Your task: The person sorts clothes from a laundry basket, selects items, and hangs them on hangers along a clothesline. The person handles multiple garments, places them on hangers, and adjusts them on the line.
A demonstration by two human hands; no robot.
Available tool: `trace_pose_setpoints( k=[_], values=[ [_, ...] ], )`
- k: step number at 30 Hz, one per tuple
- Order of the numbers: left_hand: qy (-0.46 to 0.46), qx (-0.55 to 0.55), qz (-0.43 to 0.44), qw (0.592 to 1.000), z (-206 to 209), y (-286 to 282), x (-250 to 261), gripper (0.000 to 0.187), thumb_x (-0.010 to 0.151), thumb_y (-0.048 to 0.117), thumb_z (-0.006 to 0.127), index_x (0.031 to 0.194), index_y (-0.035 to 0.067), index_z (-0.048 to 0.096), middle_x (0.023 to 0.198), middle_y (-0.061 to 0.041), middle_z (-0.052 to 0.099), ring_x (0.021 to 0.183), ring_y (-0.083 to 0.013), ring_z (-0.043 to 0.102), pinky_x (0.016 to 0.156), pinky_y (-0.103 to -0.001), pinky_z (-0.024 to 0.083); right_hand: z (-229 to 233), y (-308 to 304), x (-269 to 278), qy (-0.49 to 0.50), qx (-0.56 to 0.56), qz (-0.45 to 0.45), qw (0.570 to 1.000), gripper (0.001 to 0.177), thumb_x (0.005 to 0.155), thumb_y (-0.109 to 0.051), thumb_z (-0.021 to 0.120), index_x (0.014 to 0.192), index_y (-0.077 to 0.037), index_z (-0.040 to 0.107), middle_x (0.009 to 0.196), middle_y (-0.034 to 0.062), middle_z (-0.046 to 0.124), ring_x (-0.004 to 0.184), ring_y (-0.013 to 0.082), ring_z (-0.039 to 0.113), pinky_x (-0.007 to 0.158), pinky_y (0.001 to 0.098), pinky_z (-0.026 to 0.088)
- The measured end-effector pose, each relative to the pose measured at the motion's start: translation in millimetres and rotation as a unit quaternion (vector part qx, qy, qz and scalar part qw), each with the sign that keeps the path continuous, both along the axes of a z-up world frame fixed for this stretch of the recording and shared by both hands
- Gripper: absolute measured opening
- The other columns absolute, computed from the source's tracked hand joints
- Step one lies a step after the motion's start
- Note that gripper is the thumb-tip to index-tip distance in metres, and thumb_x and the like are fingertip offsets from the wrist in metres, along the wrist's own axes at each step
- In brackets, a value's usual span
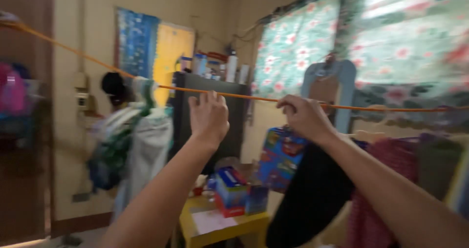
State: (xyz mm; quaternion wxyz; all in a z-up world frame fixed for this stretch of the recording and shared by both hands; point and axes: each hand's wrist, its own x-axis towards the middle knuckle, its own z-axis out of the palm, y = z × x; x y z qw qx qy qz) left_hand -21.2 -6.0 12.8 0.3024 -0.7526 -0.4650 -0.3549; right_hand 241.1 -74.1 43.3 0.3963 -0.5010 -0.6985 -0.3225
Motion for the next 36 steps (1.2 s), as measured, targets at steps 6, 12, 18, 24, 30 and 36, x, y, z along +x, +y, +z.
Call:
trace_pose_setpoints(
  k=[6,12,18,24,30,36],
  values=[
    [-0.214,0.066,0.096,0.97,24.4,27.4,-104.4,0.024,0.097,0.014,0.048,0.098,0.014,0.072,0.102,-0.005,0.07,0.104,-0.0275,0.065,0.089,-0.053,0.041,-15.1,65.3,-168.1,0.087,-0.09,0.228,0.965,0.022,0.093,-0.014,0.057,0.105,-0.009,0.074,0.095,0.019,0.073,0.101,0.0409,0.069,0.094,0.0511,0.052],
    [-0.248,-0.231,0.068,0.938,50.2,25.9,-177.6,0.042,0.103,0.019,0.038,0.133,0.003,0.062,0.141,-0.021,0.052,0.136,-0.0431,0.046,0.11,-0.067,0.027,-35.1,133.2,-282.8,0.253,-0.313,0.15,0.903,0.036,0.079,-0.045,0.066,0.06,-0.014,0.067,0.052,0.0073,0.061,0.056,0.0259,0.07,0.039,0.0362,0.058],
    [-0.138,-0.296,0.014,0.945,27.8,31.9,-200.9,0.041,0.099,0.029,0.048,0.129,0.006,0.066,0.143,-0.019,0.055,0.138,-0.0411,0.046,0.111,-0.074,0.021,-66.8,198.5,-303.7,0.429,-0.402,0.091,0.804,0.056,0.093,-0.047,0.043,0.115,-0.001,0.067,0.094,0.0232,0.073,0.088,0.0438,0.074,0.074,0.0532,0.06],
    [-0.092,-0.277,-0.02,0.956,18.5,43.2,-180.3,0.044,0.099,0.025,0.047,0.135,0.007,0.063,0.15,-0.012,0.051,0.144,-0.0336,0.041,0.116,-0.072,0.016,-19.7,58.2,-321.0,0.286,-0.395,-0.051,0.872,0.063,0.096,-0.048,0.022,0.13,-0.015,0.064,0.131,0.0144,0.067,0.13,0.0407,0.058,0.109,0.0536,0.044],
    [-0.004,-0.204,-0.098,0.974,23.1,46.4,-123.5,0.046,0.09,0.022,0.046,0.128,0.008,0.066,0.141,-0.009,0.06,0.137,-0.0293,0.052,0.119,-0.051,0.027,-30.2,68.6,-204.1,0.102,-0.243,-0.054,0.963,0.034,0.09,-0.007,0.056,0.109,0.018,0.07,0.108,0.0414,0.068,0.115,0.0569,0.061,0.101,0.0628,0.047],
    [0.083,-0.242,-0.127,0.958,20.2,33.6,-65.6,0.056,0.094,0.033,0.034,0.136,0.004,0.058,0.142,-0.014,0.06,0.135,-0.0349,0.056,0.116,-0.053,0.034,-21.1,70.3,-83.4,0.103,-0.358,-0.123,0.92,0.028,0.082,-0.027,0.067,0.099,-0.008,0.077,0.096,0.02,0.078,0.1,0.0382,0.072,0.087,0.0493,0.055]
  ],
)
